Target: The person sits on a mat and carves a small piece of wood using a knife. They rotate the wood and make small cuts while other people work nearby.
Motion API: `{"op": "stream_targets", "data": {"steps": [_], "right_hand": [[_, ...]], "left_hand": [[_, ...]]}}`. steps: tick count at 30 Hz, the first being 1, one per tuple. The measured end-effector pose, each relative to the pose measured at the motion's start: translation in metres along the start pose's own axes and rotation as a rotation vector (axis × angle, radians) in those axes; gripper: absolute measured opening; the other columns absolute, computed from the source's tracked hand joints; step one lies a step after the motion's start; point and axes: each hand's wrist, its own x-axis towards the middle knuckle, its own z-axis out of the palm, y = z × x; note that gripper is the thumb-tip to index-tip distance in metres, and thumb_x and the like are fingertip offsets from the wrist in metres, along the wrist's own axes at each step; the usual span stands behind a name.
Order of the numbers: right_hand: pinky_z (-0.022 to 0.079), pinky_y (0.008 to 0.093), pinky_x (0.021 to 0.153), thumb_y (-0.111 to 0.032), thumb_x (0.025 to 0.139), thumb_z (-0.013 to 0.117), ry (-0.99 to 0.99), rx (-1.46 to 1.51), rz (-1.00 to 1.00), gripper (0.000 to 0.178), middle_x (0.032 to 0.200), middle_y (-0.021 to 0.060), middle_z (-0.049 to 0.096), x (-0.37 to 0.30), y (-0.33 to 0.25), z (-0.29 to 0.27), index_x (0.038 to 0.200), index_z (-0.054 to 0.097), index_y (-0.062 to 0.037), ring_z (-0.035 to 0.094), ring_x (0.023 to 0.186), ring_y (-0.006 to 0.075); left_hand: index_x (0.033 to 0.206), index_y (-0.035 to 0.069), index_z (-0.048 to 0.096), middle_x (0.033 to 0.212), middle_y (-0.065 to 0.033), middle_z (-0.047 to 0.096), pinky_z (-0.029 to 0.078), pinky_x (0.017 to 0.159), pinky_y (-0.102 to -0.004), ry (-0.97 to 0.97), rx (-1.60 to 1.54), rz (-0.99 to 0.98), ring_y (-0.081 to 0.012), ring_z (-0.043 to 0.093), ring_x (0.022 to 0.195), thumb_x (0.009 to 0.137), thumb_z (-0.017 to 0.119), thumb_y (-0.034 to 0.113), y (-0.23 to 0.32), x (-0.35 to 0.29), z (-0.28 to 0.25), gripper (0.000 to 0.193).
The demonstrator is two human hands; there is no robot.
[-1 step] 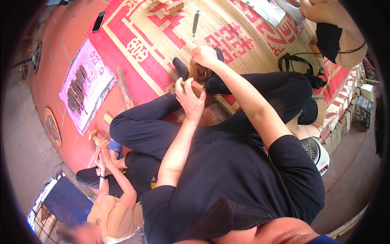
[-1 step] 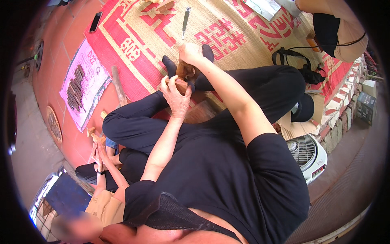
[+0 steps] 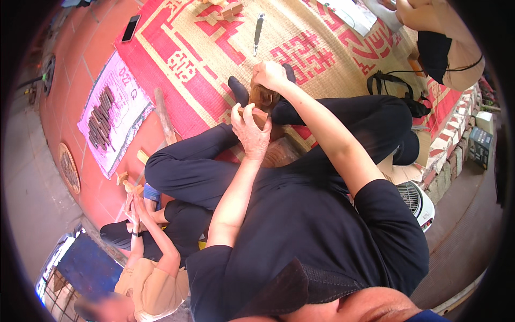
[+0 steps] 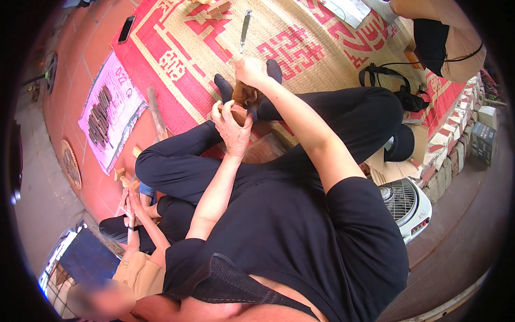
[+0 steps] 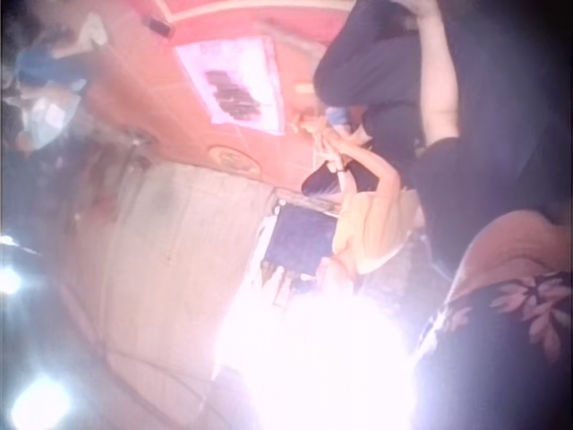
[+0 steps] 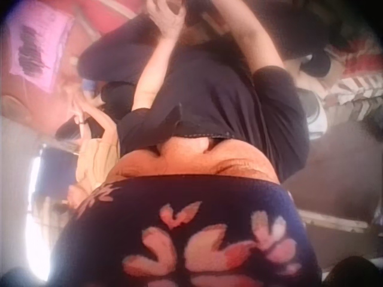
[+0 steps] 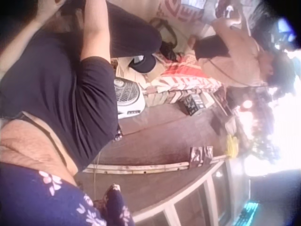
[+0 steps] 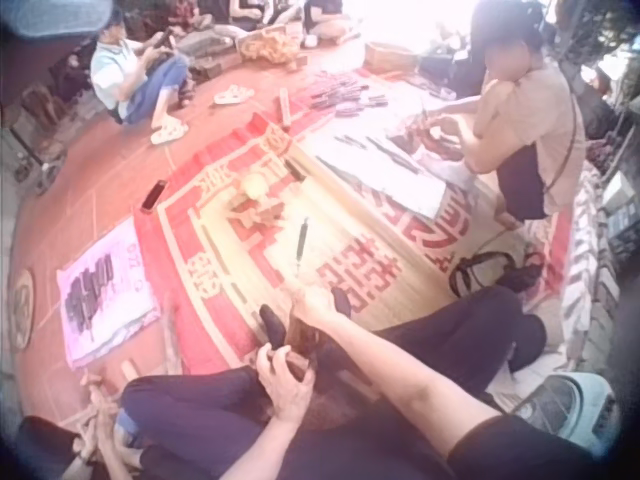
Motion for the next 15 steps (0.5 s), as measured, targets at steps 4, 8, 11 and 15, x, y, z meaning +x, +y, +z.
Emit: {"op": "stream_targets", "data": {"steps": [4,8,11,15], "right_hand": [[0.052,0.0377,0.074,-0.021,0.068,0.068,-0.178,0.186,-0.084,0.014,0.078,0.0081,0.071,-0.029,-0.014,-0.007,0.079,0.073,-0.0147,0.068,0.079,0.0265],[0.052,0.0414,0.071,-0.019,0.068,0.068,-0.004,-0.038,-0.055,0.011,0.075,0.0118,0.069,-0.007,-0.007,0.005,0.077,0.071,-0.0136,0.068,0.077,0.0297],[0.052,0.0430,0.070,-0.020,0.070,0.066,0.015,-0.008,-0.057,0.011,0.075,0.0129,0.068,0.001,-0.001,0.010,0.077,0.071,-0.0132,0.068,0.076,0.0316],[0.052,0.0435,0.070,-0.020,0.071,0.065,-0.096,0.112,-0.146,0.012,0.075,0.0126,0.069,-0.026,-0.020,-0.005,0.079,0.071,-0.0137,0.068,0.075,0.0325]], "left_hand": [[0.122,0.012,0.047,0.128,-0.0204,0.037,0.037,0.097,-0.0507,0.023,-0.008,-0.017,-0.0400,0.041,0.116,0.064,0.081,0.018,-0.001,-0.002,0.002,0.067],[0.125,0.013,0.046,0.132,-0.0216,0.037,0.037,0.096,-0.0510,0.009,0.004,-0.004,-0.0411,0.041,0.119,0.066,0.080,0.019,0.003,-0.001,0.001,0.068],[0.126,0.014,0.046,0.134,-0.0222,0.037,0.037,0.096,-0.0510,-0.006,-0.013,-0.010,-0.0417,0.041,0.121,0.067,0.080,0.019,0.001,-0.001,-0.001,0.069],[0.124,0.012,0.047,0.130,-0.0205,0.037,0.036,0.098,-0.0509,-0.004,-0.002,-0.053,-0.0402,0.040,0.119,0.066,0.080,0.019,0.000,-0.003,0.001,0.067]]}}
